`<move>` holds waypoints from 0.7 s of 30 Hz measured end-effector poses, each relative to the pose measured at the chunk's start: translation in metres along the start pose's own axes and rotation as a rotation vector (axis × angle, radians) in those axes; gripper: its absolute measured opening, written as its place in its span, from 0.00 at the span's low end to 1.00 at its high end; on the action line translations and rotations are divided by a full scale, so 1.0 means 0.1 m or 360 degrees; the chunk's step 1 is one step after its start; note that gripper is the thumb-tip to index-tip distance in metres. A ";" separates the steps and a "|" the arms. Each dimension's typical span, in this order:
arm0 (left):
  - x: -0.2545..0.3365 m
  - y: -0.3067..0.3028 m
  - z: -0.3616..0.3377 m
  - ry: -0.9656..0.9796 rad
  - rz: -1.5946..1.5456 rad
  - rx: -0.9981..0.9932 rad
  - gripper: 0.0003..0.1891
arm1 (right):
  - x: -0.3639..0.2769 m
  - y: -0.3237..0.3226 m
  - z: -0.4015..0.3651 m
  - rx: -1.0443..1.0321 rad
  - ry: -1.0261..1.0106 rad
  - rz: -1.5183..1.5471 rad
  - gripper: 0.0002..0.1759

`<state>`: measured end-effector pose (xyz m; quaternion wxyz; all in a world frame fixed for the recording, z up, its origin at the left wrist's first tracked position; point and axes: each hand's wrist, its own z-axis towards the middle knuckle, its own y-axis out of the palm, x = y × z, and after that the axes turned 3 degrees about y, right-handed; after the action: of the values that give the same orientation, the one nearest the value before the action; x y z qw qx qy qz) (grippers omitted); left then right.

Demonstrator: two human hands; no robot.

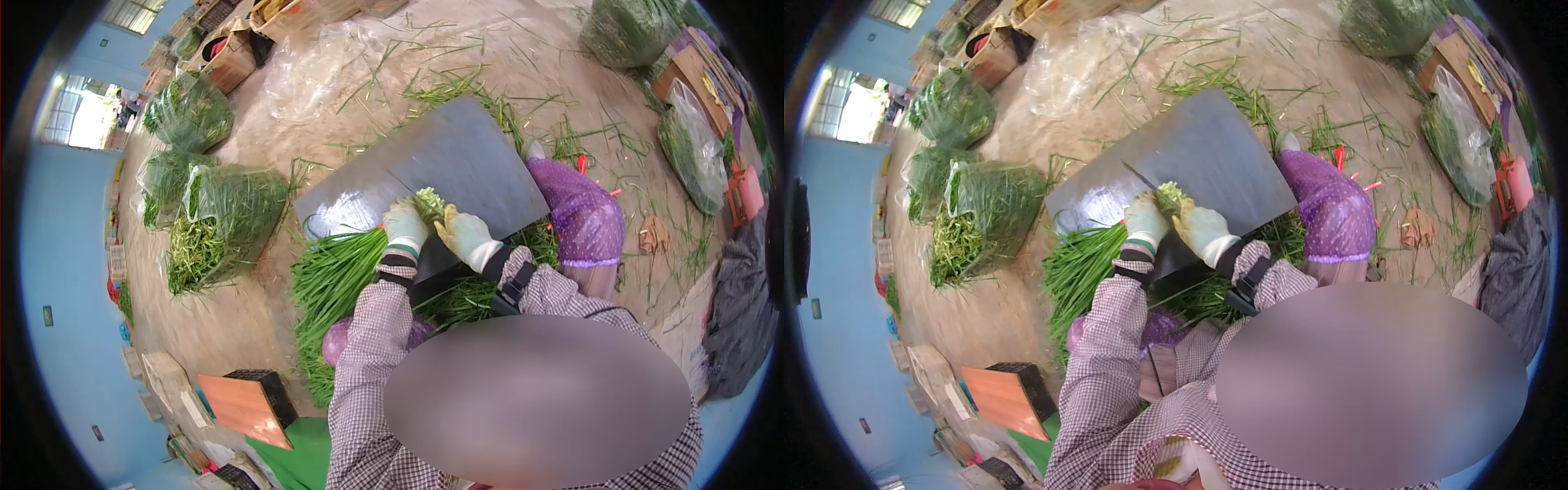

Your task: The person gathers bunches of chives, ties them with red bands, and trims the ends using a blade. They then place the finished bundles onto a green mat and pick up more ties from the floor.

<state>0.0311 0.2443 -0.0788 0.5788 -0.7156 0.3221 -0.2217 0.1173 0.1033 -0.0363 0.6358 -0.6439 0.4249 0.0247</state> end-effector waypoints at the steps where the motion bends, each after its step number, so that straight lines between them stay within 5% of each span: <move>1: -0.01 0.00 -0.01 0.0012 -0.0048 0.0018 0.38 | -0.03 -0.05 0.01 -0.0095 0.0084 0.0002 0.23; 15: 0.08 -0.26 -0.06 0.0009 0.0047 0.0000 0.36 | 0.09 -0.20 -0.03 -0.0194 0.0103 0.0159 0.23; 18: 0.09 -0.27 -0.13 0.0032 0.0064 -0.0014 0.35 | 0.03 -0.34 -0.12 -0.0381 0.0358 0.0141 0.19; 21: 0.03 -0.03 -0.03 -0.0004 0.0004 0.0092 0.37 | 0.09 0.24 0.38 -0.0114 0.0047 0.0123 0.17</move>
<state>0.0320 0.2406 -0.0757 0.5999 -0.6985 0.3158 -0.2291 0.1288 0.1347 -0.0683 0.6045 -0.6497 0.4577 0.0550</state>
